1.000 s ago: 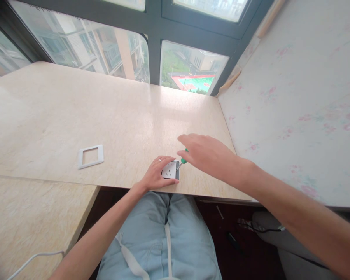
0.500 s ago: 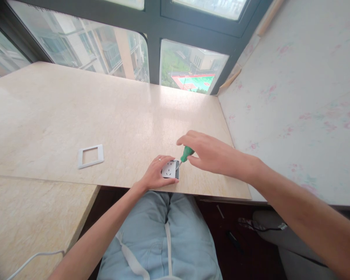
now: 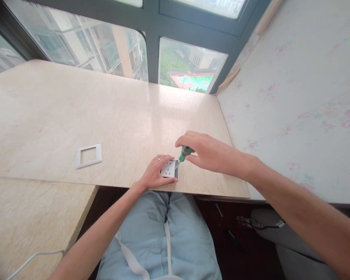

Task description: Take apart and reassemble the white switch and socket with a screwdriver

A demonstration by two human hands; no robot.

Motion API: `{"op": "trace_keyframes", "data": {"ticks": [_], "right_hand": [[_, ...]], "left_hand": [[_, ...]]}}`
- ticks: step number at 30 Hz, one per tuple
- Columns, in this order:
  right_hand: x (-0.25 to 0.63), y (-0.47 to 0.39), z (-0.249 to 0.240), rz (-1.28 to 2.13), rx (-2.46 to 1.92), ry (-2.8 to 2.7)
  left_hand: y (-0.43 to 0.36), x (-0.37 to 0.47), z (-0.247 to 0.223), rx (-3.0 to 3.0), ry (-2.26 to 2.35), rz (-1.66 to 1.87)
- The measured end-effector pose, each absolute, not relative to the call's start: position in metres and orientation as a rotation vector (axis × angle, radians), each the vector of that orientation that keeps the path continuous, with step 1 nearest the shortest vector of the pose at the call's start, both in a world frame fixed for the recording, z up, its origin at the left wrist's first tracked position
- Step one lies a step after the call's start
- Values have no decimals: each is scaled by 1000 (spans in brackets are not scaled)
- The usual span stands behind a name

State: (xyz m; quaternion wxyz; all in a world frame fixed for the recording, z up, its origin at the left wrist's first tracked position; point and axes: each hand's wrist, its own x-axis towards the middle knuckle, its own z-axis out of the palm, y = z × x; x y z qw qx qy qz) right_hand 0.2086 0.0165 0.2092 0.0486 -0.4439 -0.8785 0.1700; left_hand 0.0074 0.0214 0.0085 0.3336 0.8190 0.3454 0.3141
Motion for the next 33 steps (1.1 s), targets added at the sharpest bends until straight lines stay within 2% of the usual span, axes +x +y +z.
{"op": "trace_keyframes", "data": {"ticks": [16,28,33], "right_hand": [[203,7,204,644,-1629,-2367],[215,-1,212,527,-1680,-2124],[214,0,201,637,-1621,-2093]], "left_hand": [[21,8,4,2150,900,844],[21,8,6,2150,911,847],[21,8,4,2150,906,860]]}}
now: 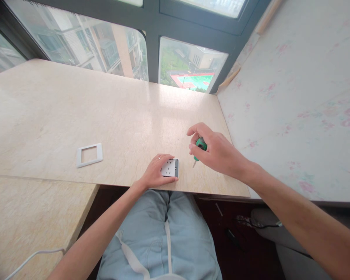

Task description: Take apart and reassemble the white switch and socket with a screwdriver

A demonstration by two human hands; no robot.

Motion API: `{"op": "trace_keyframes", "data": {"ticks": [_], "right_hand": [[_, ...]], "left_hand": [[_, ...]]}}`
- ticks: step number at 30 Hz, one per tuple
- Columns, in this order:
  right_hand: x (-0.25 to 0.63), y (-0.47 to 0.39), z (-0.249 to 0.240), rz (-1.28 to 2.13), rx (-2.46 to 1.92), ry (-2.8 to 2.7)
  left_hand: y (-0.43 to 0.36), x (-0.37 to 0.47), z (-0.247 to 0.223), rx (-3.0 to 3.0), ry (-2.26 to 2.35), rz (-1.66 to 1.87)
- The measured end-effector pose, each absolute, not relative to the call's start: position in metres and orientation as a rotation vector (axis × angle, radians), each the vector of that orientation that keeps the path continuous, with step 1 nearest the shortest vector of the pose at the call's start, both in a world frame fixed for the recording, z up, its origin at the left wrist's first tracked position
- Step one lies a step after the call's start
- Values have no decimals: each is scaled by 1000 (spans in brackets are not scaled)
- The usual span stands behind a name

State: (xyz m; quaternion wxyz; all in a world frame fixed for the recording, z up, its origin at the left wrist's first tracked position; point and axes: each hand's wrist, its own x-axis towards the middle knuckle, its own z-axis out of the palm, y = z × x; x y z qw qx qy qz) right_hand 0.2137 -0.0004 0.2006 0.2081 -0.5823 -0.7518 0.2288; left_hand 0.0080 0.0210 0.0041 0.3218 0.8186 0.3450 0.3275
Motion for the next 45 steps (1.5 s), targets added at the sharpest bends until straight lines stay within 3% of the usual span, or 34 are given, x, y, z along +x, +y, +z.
{"op": "trace_keyframes", "data": {"ticks": [11,19,28,45], "right_hand": [[194,9,104,420,-1790,-2793],[186,24,108,622,-1954,-2697],[188,37,115,1130,-2108,-2374],[194,37,103,1546,-2045,-1810]], "left_hand": [[19,8,2,2162,896,914],[19,8,2,2161,890,914],[19,8,1,2181,885,909],[12,5,0,2305,908,988]]}}
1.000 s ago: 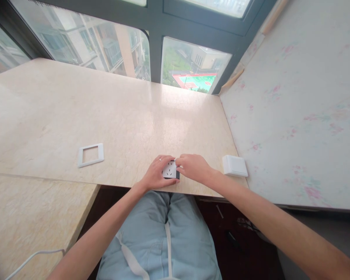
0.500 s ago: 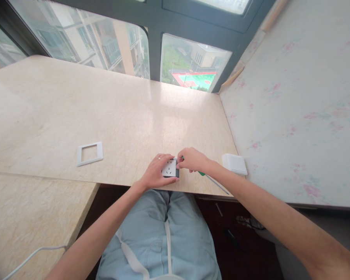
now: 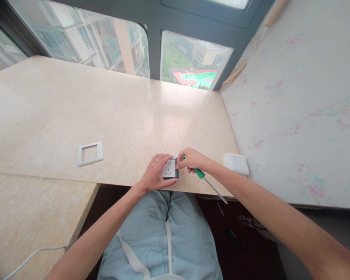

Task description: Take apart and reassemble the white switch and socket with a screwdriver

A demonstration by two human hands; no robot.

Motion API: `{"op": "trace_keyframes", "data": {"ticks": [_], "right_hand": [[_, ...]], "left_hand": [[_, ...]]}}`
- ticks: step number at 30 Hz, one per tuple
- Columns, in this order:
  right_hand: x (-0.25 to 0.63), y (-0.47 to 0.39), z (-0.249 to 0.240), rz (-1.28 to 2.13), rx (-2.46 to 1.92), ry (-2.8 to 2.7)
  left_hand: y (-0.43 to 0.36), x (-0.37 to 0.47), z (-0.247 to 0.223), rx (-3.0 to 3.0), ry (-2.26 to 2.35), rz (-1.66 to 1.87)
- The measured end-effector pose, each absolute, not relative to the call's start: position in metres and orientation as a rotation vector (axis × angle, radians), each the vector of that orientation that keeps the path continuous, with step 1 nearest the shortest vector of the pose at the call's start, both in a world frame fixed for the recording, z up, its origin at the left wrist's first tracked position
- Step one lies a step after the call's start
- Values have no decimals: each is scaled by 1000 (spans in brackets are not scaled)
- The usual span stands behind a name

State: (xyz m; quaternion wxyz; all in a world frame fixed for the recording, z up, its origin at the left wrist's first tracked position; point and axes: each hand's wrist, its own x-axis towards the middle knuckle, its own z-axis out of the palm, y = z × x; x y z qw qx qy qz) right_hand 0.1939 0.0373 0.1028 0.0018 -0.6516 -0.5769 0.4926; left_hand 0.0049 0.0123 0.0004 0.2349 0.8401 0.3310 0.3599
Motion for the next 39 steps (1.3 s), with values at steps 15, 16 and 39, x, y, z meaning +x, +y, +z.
{"op": "trace_keyframes", "data": {"ticks": [15,16,39], "right_hand": [[184,31,82,1359,-2091,-1803],[183,32,81,1351,-2100,-1810],[194,17,112,878,-1688,-2233]], "left_hand": [[9,7,3,2378,1012,1037],[9,7,3,2375,1019,1041],[9,8,2,2289,1104,1032]]}}
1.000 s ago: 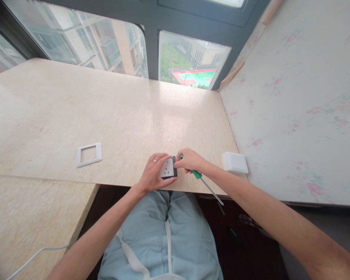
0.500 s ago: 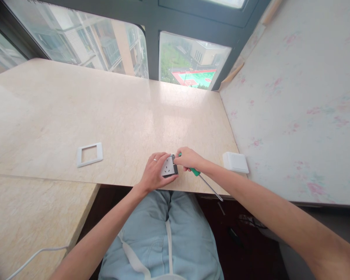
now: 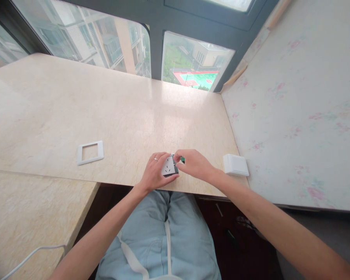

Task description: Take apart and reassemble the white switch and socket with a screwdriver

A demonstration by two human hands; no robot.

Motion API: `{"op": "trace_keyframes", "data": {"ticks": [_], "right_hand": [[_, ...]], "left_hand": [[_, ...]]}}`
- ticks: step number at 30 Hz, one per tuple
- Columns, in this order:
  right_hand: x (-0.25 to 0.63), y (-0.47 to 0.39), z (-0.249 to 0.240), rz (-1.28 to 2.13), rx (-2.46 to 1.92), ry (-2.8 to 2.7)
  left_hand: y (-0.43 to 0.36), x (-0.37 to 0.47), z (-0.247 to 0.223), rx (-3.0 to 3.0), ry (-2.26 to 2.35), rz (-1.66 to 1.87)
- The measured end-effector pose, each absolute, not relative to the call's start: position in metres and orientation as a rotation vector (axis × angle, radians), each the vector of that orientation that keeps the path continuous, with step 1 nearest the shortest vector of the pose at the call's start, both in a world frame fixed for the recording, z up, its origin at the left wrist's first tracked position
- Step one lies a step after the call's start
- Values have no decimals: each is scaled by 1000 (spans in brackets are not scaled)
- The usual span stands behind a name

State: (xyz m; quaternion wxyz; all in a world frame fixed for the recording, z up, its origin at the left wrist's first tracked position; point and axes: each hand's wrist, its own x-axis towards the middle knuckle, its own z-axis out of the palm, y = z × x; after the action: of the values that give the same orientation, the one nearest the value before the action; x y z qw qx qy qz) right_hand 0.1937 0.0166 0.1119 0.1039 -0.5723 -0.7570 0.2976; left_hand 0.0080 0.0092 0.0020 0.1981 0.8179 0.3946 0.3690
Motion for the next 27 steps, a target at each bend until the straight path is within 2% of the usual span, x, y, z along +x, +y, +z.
{"op": "trace_keyframes", "data": {"ticks": [5,13,22,27], "right_hand": [[184,20,98,680,-1767,-2475],[166,31,110,446,-1853,-2805],[154,57,120,603,-2053,-2788],[154,71,115,963,-2193,-2637]], "left_hand": [[9,8,1,2263,1107,1013],[11,9,2,2236,1119,1023],[11,9,-1,2259,1127,1032],[11,9,0,2256,1112,1037]]}}
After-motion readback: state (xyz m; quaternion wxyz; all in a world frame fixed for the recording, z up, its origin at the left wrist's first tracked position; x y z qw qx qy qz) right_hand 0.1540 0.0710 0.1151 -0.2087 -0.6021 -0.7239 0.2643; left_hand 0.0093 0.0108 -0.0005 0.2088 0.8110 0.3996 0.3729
